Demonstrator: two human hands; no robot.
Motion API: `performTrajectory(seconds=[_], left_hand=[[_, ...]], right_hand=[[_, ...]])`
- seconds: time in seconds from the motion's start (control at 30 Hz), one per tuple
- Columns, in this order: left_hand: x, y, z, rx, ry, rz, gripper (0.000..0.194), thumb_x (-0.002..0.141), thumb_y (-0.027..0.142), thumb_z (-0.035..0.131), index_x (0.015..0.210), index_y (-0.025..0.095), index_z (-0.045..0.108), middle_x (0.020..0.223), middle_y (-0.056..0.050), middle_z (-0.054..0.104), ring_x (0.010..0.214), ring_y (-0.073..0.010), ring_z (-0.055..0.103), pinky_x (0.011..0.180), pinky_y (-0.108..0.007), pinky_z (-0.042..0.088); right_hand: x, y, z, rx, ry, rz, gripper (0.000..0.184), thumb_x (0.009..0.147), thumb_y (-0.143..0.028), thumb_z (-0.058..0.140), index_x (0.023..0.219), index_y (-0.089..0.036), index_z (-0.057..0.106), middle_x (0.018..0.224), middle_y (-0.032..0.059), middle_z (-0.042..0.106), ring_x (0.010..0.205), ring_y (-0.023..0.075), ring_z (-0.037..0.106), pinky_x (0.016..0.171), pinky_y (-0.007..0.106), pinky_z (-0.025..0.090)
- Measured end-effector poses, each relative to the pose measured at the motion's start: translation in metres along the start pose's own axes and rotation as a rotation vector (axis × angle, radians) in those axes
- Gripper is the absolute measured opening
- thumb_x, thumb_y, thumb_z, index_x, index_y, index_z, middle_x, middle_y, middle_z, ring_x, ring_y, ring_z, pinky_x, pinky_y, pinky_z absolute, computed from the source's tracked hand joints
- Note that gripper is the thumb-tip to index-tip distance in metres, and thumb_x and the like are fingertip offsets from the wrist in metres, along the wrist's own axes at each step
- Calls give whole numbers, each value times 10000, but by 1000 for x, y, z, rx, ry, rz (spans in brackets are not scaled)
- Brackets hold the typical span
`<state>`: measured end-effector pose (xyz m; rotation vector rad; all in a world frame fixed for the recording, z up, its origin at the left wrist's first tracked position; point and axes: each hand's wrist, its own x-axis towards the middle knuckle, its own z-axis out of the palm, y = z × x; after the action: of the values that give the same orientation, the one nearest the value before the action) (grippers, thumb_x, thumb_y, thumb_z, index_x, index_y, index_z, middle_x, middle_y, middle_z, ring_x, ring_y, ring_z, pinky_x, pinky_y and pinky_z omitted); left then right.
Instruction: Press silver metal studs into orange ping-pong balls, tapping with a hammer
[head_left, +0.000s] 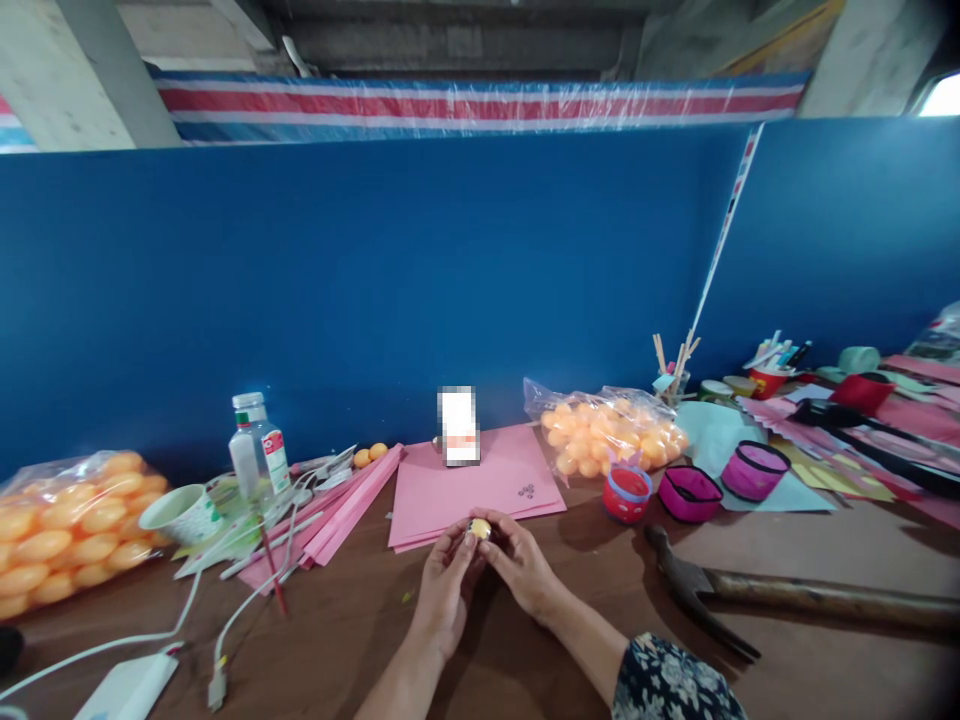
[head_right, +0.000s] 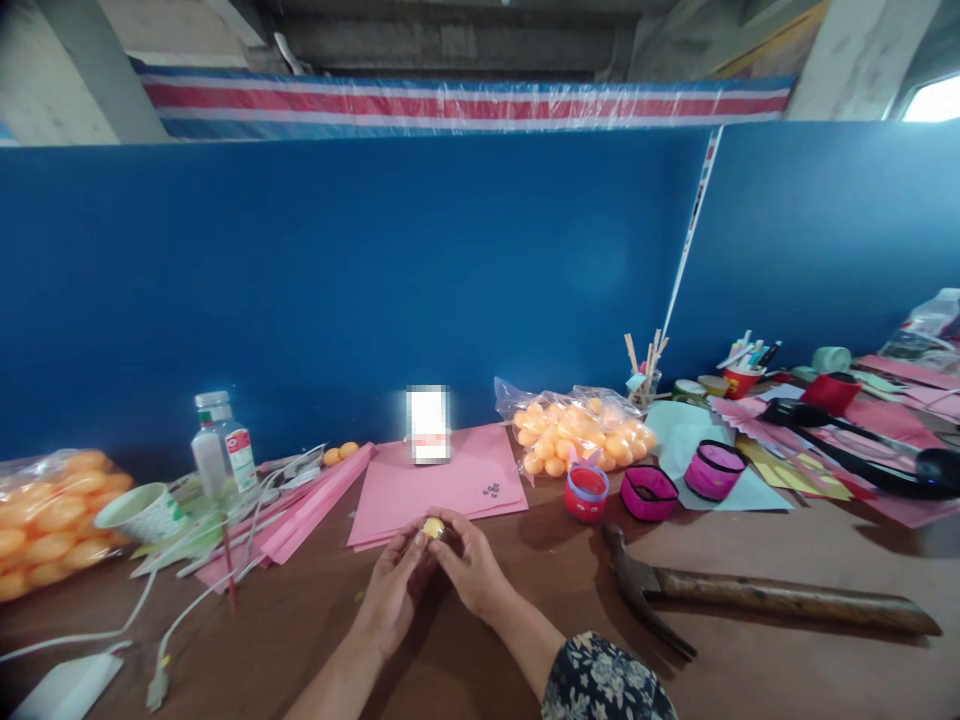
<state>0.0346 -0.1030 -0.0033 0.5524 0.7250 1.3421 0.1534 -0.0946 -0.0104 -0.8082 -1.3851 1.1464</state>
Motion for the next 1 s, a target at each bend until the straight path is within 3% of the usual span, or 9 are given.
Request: performTrajectory(seconds=[0.33,0.67,1.0], left_hand=[[2,-1,0,28,33,5,284,625,200,717,895,178,631,870,-26,684,786,-132,631,748,-241,482],[1,0,-1,-21,10,-33,325,670,214,687,983,176,608,896,-50,684,777,-136,642,730,-249,501],[1,-1,0,-10,17,-56,294,654,228,699,933,189,618,894,-38,687,768,-138,642,723,-254,500]], right_hand=[[1,0,1,-46,6,20,374,762,-243,582,1132,-211,532,1110,61,598,1052,213,528,960,389,383],[-1,-4,1,-63,-3,-17,396,774,-242,570,1162,-213,499,1157,69,566,1097,214,497,970,384,370],[0,-5,0,-49,16,-5,297,784,-266,555,1076,-214,535,1049,55,605,1003,205,540,915,355,406]])
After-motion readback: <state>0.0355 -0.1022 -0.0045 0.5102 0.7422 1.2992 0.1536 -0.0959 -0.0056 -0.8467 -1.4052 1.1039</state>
